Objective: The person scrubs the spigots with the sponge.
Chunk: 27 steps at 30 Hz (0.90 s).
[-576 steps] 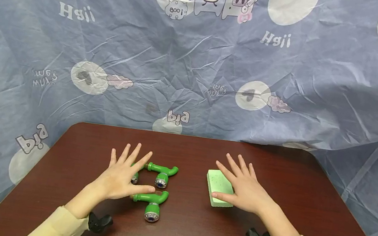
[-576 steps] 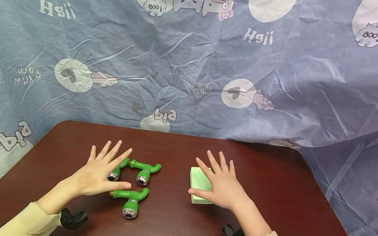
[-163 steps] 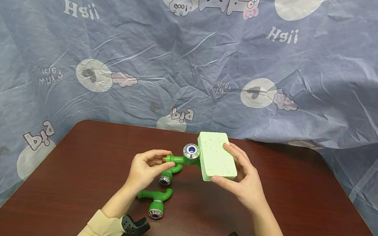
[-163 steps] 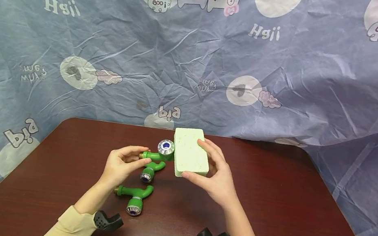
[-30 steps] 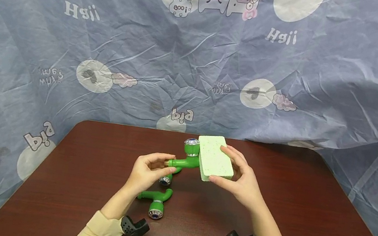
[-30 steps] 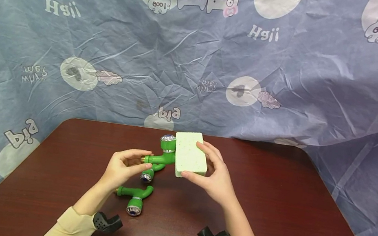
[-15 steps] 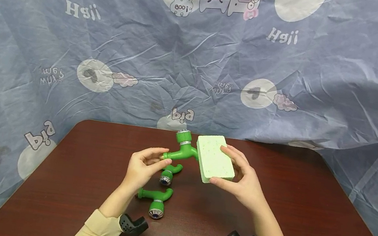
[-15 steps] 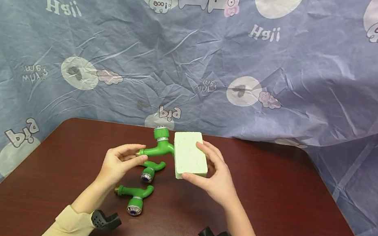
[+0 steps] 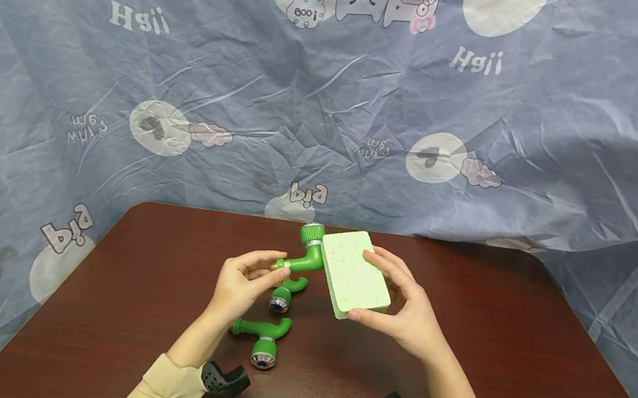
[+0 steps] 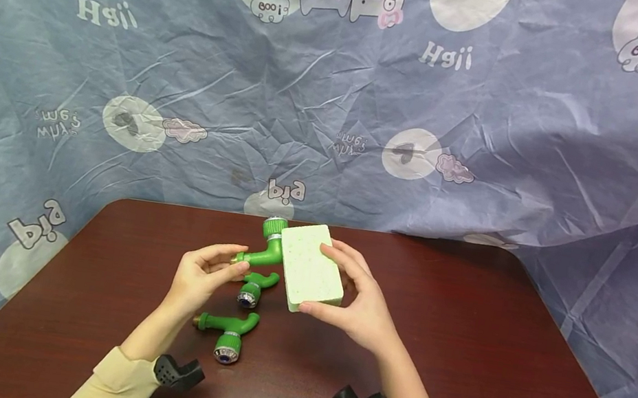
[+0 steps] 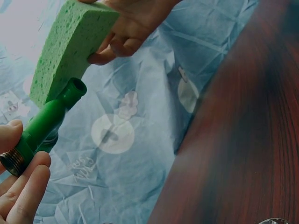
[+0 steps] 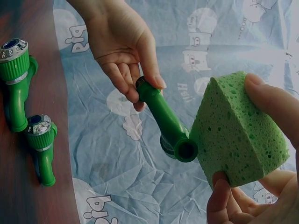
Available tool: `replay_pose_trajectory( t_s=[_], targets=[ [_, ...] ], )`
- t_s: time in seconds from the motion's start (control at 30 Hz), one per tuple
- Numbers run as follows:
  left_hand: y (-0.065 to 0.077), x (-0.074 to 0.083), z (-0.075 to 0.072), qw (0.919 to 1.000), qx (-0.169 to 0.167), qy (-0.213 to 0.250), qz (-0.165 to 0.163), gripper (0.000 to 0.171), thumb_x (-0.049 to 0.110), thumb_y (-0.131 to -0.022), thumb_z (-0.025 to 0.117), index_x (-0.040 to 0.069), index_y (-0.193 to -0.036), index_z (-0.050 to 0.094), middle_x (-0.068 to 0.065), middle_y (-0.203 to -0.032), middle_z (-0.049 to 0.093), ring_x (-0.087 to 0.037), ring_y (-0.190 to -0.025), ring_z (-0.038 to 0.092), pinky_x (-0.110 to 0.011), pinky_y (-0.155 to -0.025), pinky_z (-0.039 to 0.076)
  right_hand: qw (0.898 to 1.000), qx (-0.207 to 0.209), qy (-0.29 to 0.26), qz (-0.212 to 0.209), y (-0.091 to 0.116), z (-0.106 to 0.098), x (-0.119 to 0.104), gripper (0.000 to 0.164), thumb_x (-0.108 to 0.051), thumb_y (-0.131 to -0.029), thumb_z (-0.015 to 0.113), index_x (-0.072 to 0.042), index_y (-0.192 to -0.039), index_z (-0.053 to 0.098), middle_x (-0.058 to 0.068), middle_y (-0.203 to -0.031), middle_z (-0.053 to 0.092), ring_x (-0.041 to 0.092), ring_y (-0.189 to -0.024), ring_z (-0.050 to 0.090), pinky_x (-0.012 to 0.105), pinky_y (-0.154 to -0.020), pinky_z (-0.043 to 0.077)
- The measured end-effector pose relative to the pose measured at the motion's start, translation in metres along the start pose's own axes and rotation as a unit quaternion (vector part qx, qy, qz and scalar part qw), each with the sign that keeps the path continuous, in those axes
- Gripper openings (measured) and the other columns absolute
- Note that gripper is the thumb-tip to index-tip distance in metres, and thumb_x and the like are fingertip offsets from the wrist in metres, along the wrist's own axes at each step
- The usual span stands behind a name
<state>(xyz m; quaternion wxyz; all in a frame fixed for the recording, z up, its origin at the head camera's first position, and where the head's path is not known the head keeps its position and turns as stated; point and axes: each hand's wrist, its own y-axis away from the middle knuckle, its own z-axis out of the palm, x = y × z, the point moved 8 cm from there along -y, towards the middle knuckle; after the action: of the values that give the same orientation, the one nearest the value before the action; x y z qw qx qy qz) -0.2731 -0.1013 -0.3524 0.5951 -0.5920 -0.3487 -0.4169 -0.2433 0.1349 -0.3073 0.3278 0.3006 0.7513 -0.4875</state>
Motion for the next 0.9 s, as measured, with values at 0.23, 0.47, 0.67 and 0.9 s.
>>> replay_pose_trajectory(
  t_s=[0.23,0.47,0.67,0.9],
  targets=[
    [0.001,-0.005,0.004,0.9999,-0.012,-0.013,-0.001,0.028,0.0,-0.08,0.072,-0.007,-0.107,0.066,-0.025,-0.091,0.066,-0.014,-0.071,0.068,-0.032,-0.064,0.057,1.0,-0.014,-0.001,-0.008,0.001,0.006,-0.003,0.079,0.003,-0.064,0.084,-0.003,-0.134,0.049,0.012,-0.144,0.034,0.017,-0.102,0.053,0.02,-0.079,0.045],
    [0.002,-0.005,0.01,0.9996,-0.027,-0.005,-0.002,0.028,-0.001,-0.081,0.072,-0.009,-0.107,0.065,-0.028,-0.092,0.065,-0.014,-0.071,0.068,-0.039,-0.065,0.057,0.999,-0.015,0.027,-0.017,0.002,0.012,-0.003,0.081,-0.001,-0.062,0.086,-0.005,-0.134,0.05,0.01,-0.144,0.034,0.018,-0.103,0.053,0.022,-0.08,0.044],
    [0.0,-0.001,0.004,0.9998,-0.015,0.005,0.012,0.028,-0.002,-0.081,0.071,-0.009,-0.107,0.065,-0.025,-0.088,0.066,-0.016,-0.071,0.068,-0.037,-0.065,0.057,0.999,-0.004,0.028,-0.019,0.001,0.006,0.0,0.081,0.003,-0.061,0.086,-0.003,-0.134,0.05,0.012,-0.143,0.036,0.017,-0.104,0.053,0.02,-0.081,0.044],
    [0.0,-0.001,-0.001,0.9999,0.0,0.007,0.014,0.027,-0.001,-0.081,0.071,-0.008,-0.107,0.065,-0.026,-0.087,0.066,-0.016,-0.069,0.068,-0.037,-0.065,0.057,0.999,-0.017,0.037,-0.016,0.002,0.008,-0.004,0.08,0.004,-0.061,0.085,-0.002,-0.133,0.05,0.012,-0.142,0.036,0.016,-0.104,0.052,0.021,-0.08,0.044]
  ],
)
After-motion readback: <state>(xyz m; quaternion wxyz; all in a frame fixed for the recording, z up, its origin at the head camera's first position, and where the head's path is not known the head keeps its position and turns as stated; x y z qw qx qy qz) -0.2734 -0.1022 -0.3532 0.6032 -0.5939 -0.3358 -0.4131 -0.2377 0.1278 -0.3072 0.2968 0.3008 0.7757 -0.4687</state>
